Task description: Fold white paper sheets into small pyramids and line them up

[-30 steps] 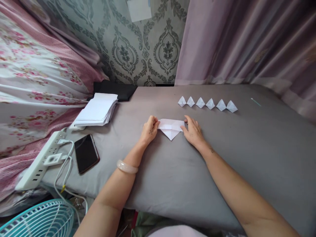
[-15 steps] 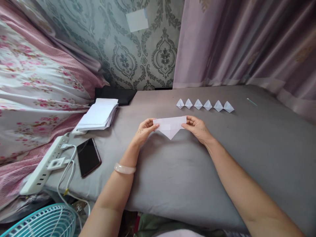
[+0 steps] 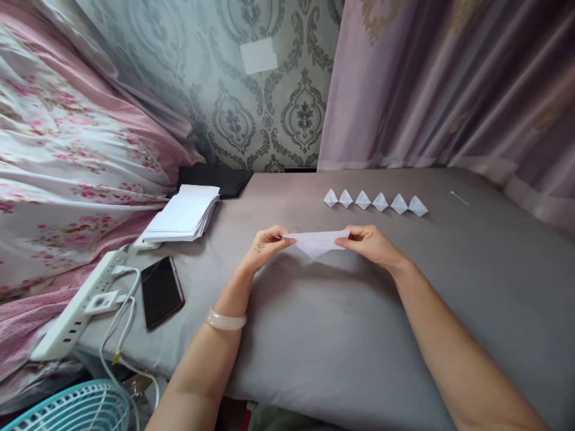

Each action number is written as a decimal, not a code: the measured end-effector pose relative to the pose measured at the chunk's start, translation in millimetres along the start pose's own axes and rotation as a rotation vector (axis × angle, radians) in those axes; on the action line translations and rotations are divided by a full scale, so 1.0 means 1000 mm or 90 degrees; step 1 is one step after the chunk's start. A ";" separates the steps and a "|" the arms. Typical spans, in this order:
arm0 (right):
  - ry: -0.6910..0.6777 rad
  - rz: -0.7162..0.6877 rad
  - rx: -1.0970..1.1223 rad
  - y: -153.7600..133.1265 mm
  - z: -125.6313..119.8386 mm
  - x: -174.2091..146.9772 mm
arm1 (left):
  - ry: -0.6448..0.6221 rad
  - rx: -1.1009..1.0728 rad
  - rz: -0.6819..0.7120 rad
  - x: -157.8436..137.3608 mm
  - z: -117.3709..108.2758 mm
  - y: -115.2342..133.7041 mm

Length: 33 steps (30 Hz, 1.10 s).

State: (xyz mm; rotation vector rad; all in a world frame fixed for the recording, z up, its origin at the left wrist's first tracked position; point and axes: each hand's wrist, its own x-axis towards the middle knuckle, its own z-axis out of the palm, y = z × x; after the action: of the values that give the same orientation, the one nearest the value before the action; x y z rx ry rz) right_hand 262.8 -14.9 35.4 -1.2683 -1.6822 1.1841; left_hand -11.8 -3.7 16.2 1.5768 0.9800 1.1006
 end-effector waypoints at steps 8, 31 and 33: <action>0.147 -0.376 -0.517 -0.010 0.000 -0.010 | 0.073 0.578 0.421 -0.005 -0.001 0.007; 0.103 0.009 -0.364 0.047 0.007 -0.013 | -0.044 0.451 -0.008 -0.008 0.014 -0.028; 0.083 0.033 -0.342 0.043 0.002 -0.008 | -0.017 0.416 -0.062 -0.007 0.013 -0.028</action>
State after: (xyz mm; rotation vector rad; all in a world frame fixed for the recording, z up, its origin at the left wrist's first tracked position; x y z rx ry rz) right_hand 276.6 -18.7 -6.1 -1.6749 -1.9478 0.6724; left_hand -3.7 -7.1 -14.5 2.0174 1.4777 0.7166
